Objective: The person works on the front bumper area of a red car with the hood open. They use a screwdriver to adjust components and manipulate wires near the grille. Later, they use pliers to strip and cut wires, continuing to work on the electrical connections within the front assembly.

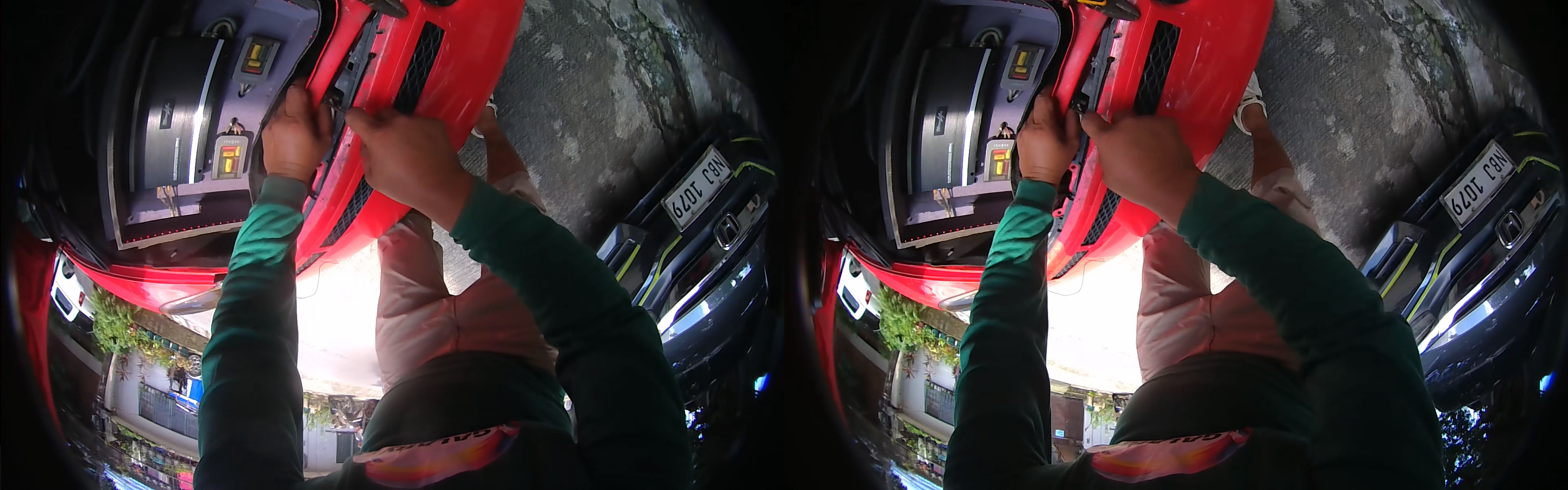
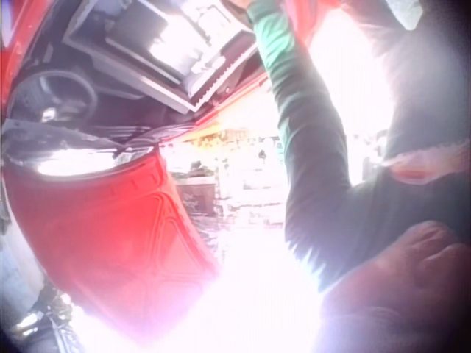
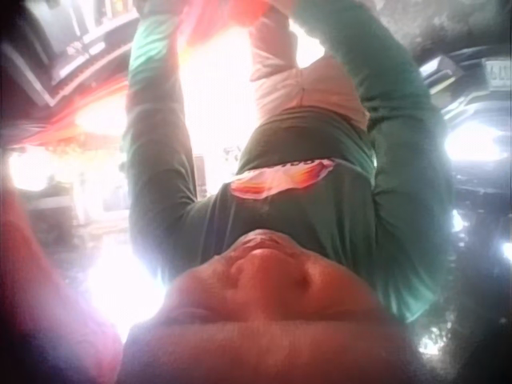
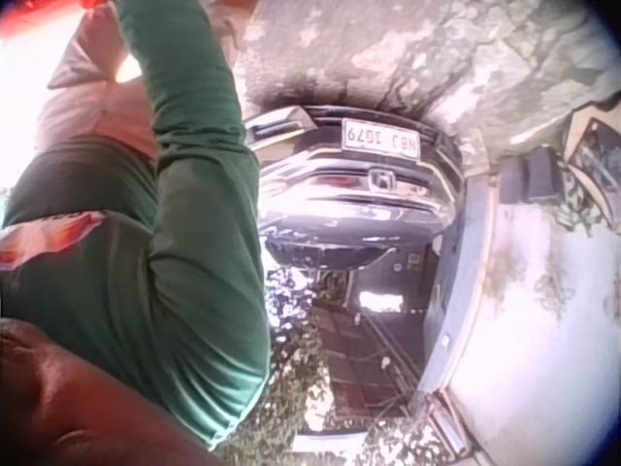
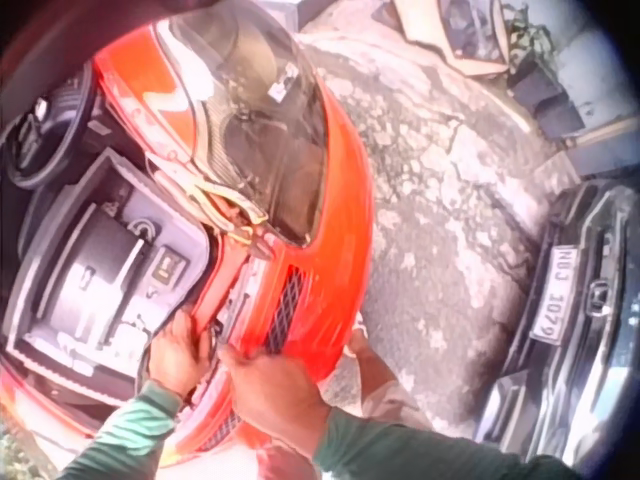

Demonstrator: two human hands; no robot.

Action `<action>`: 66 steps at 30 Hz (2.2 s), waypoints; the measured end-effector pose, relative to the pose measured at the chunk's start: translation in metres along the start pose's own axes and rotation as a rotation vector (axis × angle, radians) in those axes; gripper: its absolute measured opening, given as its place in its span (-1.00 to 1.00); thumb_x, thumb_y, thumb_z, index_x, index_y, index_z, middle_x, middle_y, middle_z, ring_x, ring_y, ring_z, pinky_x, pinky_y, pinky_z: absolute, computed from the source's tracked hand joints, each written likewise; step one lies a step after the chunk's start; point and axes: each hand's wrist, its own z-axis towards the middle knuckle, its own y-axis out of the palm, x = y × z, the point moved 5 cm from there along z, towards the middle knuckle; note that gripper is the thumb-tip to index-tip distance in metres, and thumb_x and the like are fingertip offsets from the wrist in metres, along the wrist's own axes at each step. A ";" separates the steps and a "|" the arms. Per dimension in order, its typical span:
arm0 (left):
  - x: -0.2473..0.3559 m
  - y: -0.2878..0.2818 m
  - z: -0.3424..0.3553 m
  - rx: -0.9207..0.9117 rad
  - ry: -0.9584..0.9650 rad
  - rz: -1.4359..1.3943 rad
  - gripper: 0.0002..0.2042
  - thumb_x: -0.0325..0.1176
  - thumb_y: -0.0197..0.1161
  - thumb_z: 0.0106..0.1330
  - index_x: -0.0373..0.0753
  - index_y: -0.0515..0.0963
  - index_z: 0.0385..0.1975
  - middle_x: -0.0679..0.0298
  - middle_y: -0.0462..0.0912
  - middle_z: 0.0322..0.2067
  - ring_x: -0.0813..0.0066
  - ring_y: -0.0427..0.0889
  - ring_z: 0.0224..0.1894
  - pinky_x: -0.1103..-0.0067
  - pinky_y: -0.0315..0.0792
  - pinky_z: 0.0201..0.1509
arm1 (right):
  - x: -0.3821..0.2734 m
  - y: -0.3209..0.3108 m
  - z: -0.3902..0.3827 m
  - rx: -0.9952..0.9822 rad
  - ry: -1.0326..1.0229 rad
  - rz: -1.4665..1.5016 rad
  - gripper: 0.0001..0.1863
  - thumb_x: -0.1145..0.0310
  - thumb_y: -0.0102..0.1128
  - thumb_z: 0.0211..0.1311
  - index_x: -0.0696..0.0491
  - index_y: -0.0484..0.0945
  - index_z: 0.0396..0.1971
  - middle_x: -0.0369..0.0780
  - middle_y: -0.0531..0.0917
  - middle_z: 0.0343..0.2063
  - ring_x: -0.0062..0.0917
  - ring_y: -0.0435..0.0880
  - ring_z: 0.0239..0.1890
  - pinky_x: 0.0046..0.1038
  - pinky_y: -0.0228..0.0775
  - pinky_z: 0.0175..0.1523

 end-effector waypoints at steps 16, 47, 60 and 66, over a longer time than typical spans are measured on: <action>0.000 0.001 0.000 -0.046 -0.047 0.013 -0.54 -0.18 0.37 0.36 -0.23 0.49 0.17 -0.12 0.74 -0.29 -0.25 0.74 -0.28 0.01 0.62 -0.20 | -0.006 0.086 -0.013 0.423 0.527 0.968 -0.77 0.48 0.18 0.39 0.15 0.59 0.00 -0.04 0.70 -0.41 -0.25 0.76 -0.43 -0.23 0.54 -0.30; 0.001 0.005 -0.002 -0.107 -0.114 0.055 -0.67 -0.08 0.31 0.39 -0.19 0.46 -0.11 -0.08 0.72 -0.37 -0.23 0.74 -0.31 -0.03 0.60 -0.21 | -0.009 -0.007 0.002 0.137 0.409 0.293 -0.77 0.46 0.22 0.36 0.13 0.61 -0.02 0.06 0.76 -0.21 0.04 0.77 -0.10 -0.15 0.63 -0.07; 0.002 0.001 0.004 -0.017 -0.050 0.032 -0.70 -0.14 0.31 0.39 -0.19 0.50 -0.08 -0.05 0.71 -0.41 -0.21 0.72 -0.34 0.01 0.61 -0.24 | 0.035 0.000 0.049 -0.106 0.285 0.292 -0.72 0.29 0.24 0.41 0.19 0.75 -0.15 -0.06 0.77 -0.40 -0.32 0.79 -0.32 -0.30 0.61 -0.10; 0.000 0.002 0.000 -0.017 -0.055 0.003 -0.60 -0.17 0.33 0.37 -0.20 0.50 0.12 -0.09 0.74 -0.28 -0.23 0.73 -0.26 0.02 0.62 -0.19 | 0.026 -0.019 0.066 -0.336 0.080 0.153 -0.75 0.35 0.23 0.39 0.22 0.74 -0.14 0.05 0.77 -0.31 -0.13 0.81 -0.23 -0.20 0.62 -0.04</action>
